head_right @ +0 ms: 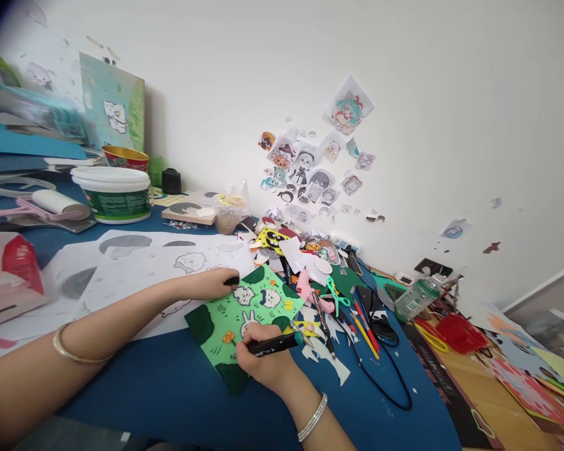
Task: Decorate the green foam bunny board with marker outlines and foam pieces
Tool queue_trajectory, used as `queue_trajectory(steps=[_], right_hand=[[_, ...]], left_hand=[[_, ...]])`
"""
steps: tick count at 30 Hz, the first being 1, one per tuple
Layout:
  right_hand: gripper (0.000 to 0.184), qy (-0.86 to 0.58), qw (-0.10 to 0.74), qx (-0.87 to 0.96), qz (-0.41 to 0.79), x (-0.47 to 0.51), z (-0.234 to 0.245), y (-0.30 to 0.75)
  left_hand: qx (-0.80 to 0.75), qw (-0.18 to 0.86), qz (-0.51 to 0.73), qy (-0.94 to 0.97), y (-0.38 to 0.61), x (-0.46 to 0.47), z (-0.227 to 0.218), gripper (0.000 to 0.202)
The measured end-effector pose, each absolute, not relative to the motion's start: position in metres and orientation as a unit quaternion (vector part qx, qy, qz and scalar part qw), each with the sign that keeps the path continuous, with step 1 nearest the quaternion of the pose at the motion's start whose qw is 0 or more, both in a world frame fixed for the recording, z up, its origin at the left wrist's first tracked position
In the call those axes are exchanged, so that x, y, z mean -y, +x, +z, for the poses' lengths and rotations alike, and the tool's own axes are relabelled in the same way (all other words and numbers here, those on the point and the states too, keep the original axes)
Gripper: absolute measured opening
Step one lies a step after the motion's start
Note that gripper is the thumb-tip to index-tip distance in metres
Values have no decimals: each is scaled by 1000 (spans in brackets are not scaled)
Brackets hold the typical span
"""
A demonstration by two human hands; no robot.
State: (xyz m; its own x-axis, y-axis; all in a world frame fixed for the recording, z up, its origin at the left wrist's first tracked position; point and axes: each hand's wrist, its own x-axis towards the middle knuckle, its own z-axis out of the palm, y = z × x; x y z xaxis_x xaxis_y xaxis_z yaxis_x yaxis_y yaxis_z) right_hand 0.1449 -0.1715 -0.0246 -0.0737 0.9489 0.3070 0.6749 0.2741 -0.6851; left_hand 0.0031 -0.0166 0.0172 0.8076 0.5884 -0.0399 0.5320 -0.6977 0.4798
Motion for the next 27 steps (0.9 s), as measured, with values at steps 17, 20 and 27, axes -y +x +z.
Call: queue_trajectory(steps=[17, 20, 27], right_hand=[[21, -562, 371, 718, 172, 171, -25, 147], [21, -562, 376, 715, 177, 171, -25, 147], [21, -561, 384, 705, 202, 172, -28, 149]], left_hand=[[-302, 236, 53, 922, 3, 18, 19, 15], [-299, 237, 54, 923, 3, 17, 18, 15], [-299, 238, 56, 922, 3, 18, 18, 16]])
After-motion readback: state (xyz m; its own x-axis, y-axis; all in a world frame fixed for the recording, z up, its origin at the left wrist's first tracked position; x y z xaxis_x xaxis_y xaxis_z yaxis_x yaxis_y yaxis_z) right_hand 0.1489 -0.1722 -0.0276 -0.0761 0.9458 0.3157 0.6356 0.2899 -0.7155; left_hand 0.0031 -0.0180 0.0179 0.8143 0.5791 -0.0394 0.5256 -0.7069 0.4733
